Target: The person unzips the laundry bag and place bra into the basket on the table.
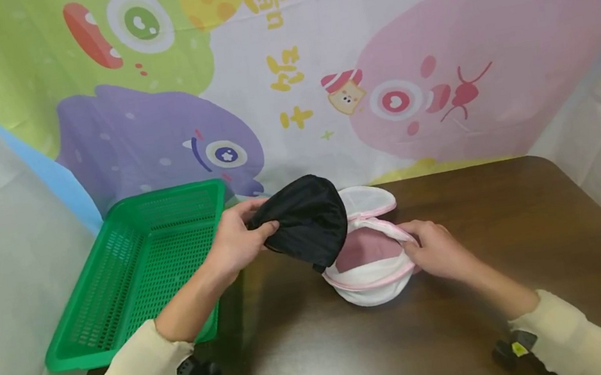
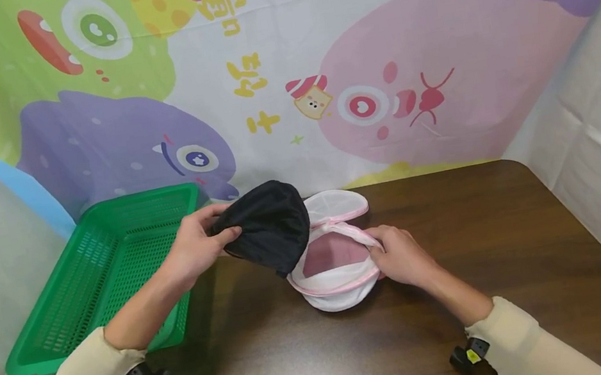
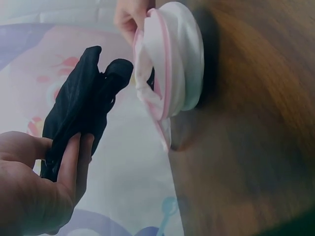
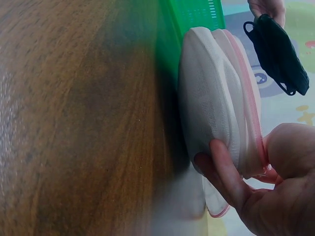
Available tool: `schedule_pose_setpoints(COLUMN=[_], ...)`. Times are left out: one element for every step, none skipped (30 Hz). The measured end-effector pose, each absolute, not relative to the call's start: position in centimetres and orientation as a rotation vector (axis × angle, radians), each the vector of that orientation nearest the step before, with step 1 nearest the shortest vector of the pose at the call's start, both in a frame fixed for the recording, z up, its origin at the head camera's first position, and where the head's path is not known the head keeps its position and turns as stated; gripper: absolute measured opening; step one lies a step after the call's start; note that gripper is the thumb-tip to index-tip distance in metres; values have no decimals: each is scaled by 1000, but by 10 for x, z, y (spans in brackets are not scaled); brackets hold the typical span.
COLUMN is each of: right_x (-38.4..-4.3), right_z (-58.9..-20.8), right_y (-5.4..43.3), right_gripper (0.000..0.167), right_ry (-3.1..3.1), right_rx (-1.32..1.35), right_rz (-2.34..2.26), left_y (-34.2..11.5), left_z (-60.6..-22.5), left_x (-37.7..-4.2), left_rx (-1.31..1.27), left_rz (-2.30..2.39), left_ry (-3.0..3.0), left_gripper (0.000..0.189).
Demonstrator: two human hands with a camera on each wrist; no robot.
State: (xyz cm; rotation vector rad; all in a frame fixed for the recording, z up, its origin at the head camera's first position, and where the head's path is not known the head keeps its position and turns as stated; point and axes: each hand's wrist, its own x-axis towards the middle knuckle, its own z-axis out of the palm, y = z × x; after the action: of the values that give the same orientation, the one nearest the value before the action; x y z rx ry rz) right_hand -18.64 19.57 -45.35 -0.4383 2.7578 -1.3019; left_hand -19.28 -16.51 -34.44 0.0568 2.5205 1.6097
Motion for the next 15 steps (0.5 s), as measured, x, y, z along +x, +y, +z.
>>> schedule_pose_setpoints(right_x=[-186, -186, -186, -186, -186, -186, -186, -187, -187, -187, -187, -187, -187, -187, -187], right_z=[-452, -452, -452, -452, -452, -452, -452, -452, -453, -453, -453, -453, -453, -454, -454], right_y=[195, 195, 194, 194, 194, 194, 194, 194, 194, 194, 194, 195, 195, 195, 196], right_gripper=[42, 42, 42, 42, 42, 43, 43, 43, 43, 42, 42, 42, 42, 42, 42], right_ry=[2757, 2754, 2756, 2757, 2753, 2753, 2751, 2748, 2750, 2749, 2751, 2752, 2755, 2760, 2764], right_rx=[-425, -423, -419, -419, -412, -413, -414, -415, -417, -420, -427, -433, -448, -459, -469], right_rz=[-1295, -1286, -1282, -1280, -1284, -1286, -1290, -1292, -1294, -1300, -1302, -1308, -1313, -1316, -1319], left_y=[-167, -169, -171, -173, -175, -177, -179, -180, -181, -182, -183, -184, -185, -186, -187], left_z=[-343, -341, -340, -339, -338, -336, -336, -335, -335, -334, -333, -333, -332, -332, -331], left_x=[-193, -193, -193, -193, -193, -193, -194, -194, -195, -195, -195, -195, -196, -196, -196], left_rx=[54, 50, 49, 47, 51, 47, 48, 45, 43, 39, 37, 32, 29, 27, 27], left_rz=[1602, 1590, 1579, 1569, 1561, 1555, 1550, 1551, 1555, 1558, 1561, 1561, 1556, 1554, 1548], left_ry=[2523, 2528, 2533, 2536, 2541, 2543, 2545, 2543, 2539, 2535, 2531, 2528, 2530, 2531, 2537], left_gripper=[49, 50, 52, 53, 54, 54, 54, 54, 54, 54, 54, 54, 54, 54, 54])
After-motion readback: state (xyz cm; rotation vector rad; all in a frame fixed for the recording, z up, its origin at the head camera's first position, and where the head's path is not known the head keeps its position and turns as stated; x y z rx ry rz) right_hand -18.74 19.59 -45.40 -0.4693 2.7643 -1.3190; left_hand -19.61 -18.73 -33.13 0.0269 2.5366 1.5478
